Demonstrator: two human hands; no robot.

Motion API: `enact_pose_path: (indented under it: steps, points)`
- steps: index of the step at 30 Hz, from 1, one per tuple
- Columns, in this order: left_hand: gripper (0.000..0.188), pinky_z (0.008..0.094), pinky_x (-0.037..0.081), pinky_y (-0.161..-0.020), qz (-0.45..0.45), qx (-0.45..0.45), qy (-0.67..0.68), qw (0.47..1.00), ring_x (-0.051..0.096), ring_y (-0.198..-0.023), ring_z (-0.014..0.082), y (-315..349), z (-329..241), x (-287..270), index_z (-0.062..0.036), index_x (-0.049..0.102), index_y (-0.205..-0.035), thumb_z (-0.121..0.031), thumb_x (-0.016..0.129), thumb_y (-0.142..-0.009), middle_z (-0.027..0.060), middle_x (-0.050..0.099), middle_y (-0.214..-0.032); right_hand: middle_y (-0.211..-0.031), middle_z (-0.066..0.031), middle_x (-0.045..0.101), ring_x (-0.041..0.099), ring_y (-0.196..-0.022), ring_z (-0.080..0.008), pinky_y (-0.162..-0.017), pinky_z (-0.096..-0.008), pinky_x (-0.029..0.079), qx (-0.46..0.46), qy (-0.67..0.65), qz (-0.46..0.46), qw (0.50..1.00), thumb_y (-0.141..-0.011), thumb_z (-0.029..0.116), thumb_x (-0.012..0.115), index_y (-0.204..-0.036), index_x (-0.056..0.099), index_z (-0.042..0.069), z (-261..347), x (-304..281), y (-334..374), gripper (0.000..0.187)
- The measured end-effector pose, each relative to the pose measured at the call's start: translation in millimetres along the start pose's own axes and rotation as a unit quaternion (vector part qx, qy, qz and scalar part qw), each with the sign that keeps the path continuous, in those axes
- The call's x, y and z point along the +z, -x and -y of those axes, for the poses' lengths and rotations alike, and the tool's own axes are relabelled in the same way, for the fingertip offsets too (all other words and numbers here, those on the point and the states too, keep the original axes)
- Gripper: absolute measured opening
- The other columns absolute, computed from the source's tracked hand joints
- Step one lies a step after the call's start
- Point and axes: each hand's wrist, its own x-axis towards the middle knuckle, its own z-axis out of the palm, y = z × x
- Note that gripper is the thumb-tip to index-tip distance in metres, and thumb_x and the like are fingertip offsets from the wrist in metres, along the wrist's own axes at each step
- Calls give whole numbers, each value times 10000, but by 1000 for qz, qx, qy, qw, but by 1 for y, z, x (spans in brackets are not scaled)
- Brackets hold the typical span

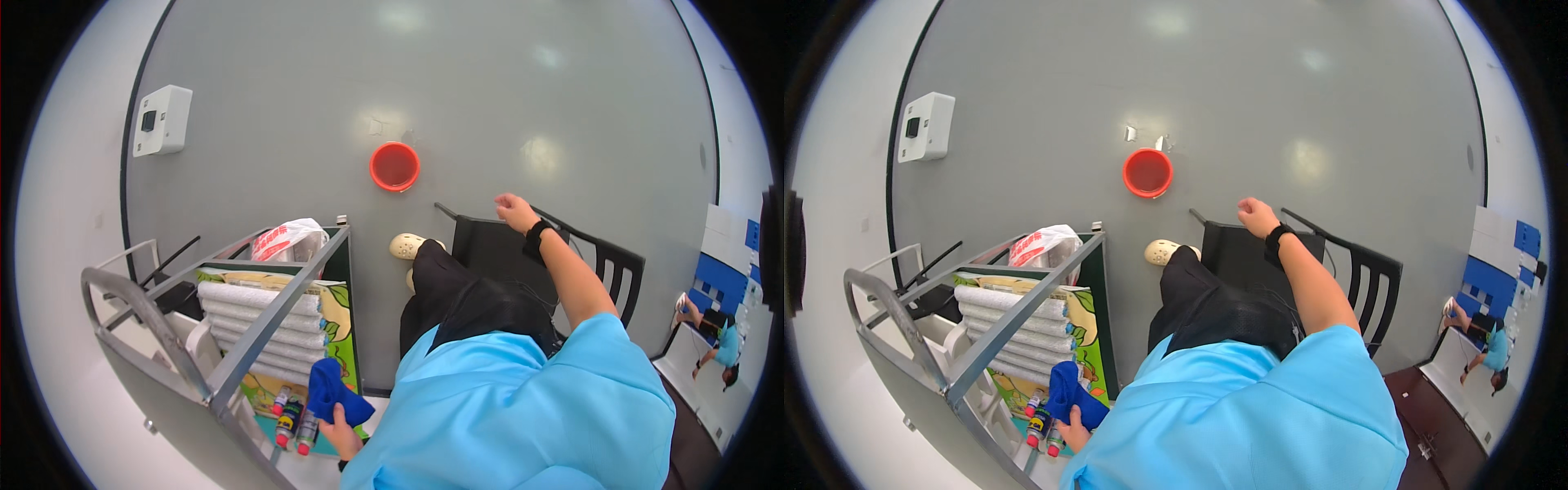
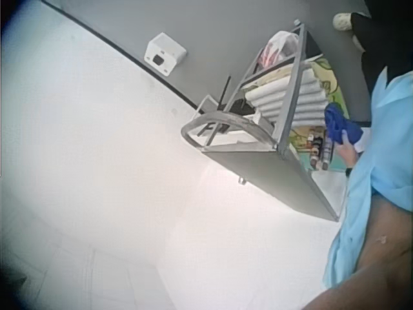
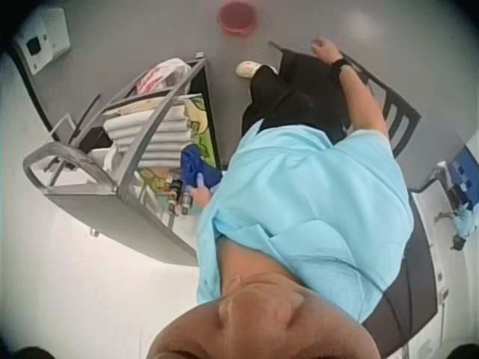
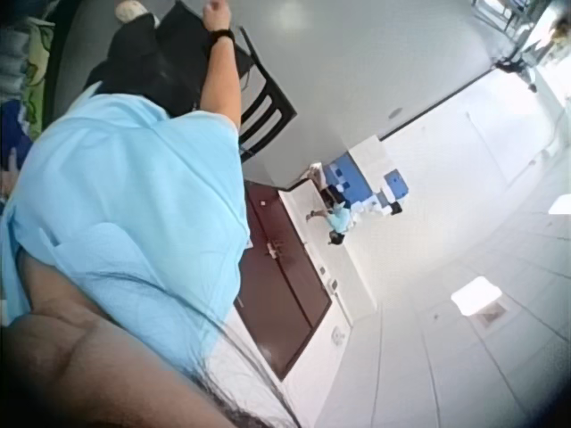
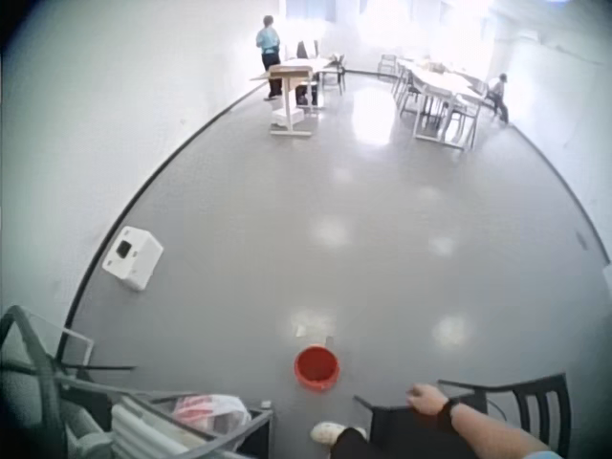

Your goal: Wiping down a shelf surface using a cloth and spray bottle.

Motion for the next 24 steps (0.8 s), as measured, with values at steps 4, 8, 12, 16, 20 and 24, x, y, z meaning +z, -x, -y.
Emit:
enact_pose_path:
  steps: [4,8,12,16,20,24]
  points:
    - [379,306,437,-909,44,30,2,999,558,-1028,196,-10,-18,10,39,486,-1240,-35,565,-877,117,565,-1191,-936,-132,658,640,-844,-210,-772,-317,503,73,-7,-17,997,-787,159,591,-1077,602,-7,-48,-11,29,335]
    - [377,310,417,-933,80,21,-4,997,551,-1041,196,-12,-24,22,40,483,-1243,-40,561,-883,114,563,-1204,-839,-92,650,639,-725,-162,-685,-291,518,112,-47,-62,991,-784,128,593,-1052,608,-13,-76,-20,61,303]
    - [371,304,407,-935,133,50,19,990,545,-1042,188,-8,-24,24,35,485,-1241,-56,565,-891,105,565,-1193,-869,-30,595,573,-709,-109,-585,-247,465,140,-47,-39,988,-816,126,578,-1095,576,27,-81,-27,78,296]
    - [362,299,402,-929,149,71,35,986,540,-1034,175,1,-17,13,26,489,-1238,-75,568,-899,94,569,-1178,-852,-75,640,616,-712,-148,-642,-280,496,74,-21,-46,996,-789,137,596,-1045,610,6,-56,-25,70,288]
    - [358,297,401,-926,176,96,63,978,537,-1032,170,6,2,-4,20,490,-1239,-86,566,-905,89,567,-1179,-818,-77,643,595,-722,-146,-683,-277,489,-47,-51,-53,996,-824,153,572,-1051,608,-20,-13,-17,68,288]
    - [358,300,402,-927,201,97,30,974,533,-1039,170,4,23,-31,18,490,-1241,-93,566,-908,89,562,-1188,-891,-70,635,586,-786,-142,-731,-277,477,-98,-106,-52,988,-851,141,556,-1101,581,-20,4,-7,114,298]
